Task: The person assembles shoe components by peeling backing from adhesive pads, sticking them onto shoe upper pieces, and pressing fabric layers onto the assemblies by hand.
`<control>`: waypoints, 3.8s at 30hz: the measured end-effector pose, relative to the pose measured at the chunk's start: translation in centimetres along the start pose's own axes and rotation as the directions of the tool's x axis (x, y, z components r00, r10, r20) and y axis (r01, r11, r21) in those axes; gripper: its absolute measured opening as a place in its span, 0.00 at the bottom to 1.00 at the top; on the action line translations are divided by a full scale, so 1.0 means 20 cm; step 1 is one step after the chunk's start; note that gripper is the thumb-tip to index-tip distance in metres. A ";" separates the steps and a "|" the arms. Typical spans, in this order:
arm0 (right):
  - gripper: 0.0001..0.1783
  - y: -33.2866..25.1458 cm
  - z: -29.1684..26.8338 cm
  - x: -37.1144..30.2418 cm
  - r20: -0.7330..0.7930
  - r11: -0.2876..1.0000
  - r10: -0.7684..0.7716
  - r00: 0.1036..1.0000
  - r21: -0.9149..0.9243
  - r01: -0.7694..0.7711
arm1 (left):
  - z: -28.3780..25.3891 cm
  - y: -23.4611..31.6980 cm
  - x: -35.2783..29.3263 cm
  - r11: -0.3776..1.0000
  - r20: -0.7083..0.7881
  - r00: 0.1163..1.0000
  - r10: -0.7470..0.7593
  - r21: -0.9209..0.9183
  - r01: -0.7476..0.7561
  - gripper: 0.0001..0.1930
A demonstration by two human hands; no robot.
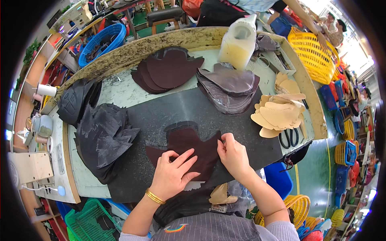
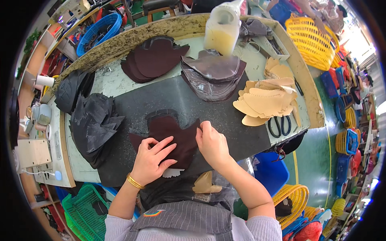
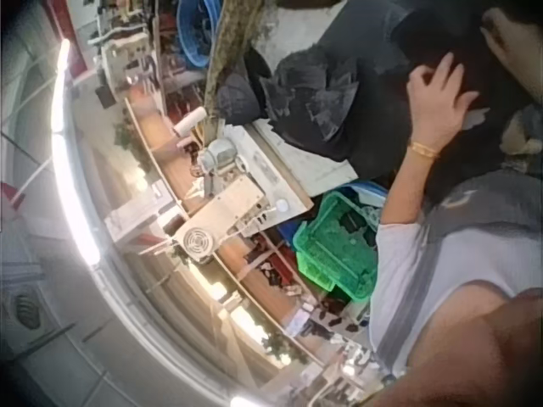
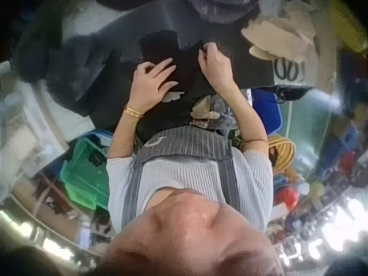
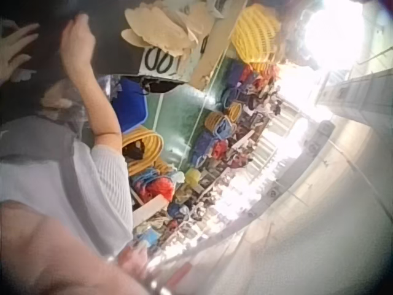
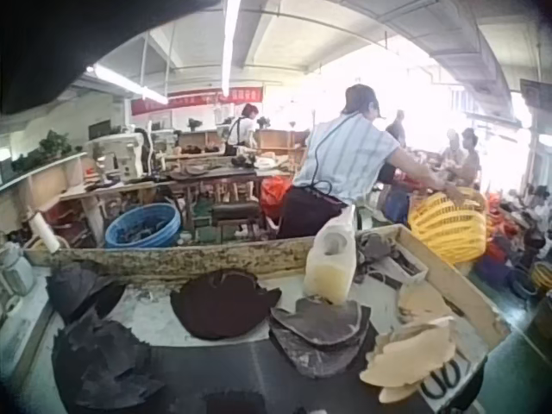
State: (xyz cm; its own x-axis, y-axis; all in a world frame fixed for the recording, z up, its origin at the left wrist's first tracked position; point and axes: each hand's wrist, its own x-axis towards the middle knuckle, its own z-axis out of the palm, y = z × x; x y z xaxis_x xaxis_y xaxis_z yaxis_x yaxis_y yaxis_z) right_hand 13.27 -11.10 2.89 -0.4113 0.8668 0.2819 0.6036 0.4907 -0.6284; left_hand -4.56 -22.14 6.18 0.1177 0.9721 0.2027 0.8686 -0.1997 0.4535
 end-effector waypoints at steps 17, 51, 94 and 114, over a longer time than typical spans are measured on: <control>0.20 -0.12 -0.25 -0.05 0.397 0.464 -0.812 0.428 -0.005 0.886 | -0.08 -0.07 -0.16 0.988 -0.014 0.999 -0.033 -0.153 0.030 0.28; 0.09 -0.18 -0.02 0.07 0.347 0.928 -0.348 0.871 0.260 0.267 | -0.03 -0.08 -0.05 0.711 0.056 0.958 -0.283 -0.658 0.249 0.18; 0.44 -0.34 0.06 -0.11 0.592 0.631 -0.703 0.393 0.265 0.730 | -0.08 -0.16 -0.16 0.927 -0.326 0.910 -0.255 -0.349 0.135 0.12; 0.37 -0.13 0.24 0.46 0.227 0.774 -0.460 0.858 -0.371 0.513 | 0.04 0.00 -0.21 0.909 -0.079 0.955 -0.285 0.293 0.296 0.42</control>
State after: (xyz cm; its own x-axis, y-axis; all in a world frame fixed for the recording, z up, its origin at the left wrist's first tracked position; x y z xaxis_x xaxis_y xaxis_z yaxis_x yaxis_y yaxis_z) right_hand 4.60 -4.79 3.63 -0.7860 0.4978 0.3665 0.5093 0.8575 -0.0725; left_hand -4.62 -26.21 4.70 -0.1734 0.9758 0.1330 0.9657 0.1420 0.2176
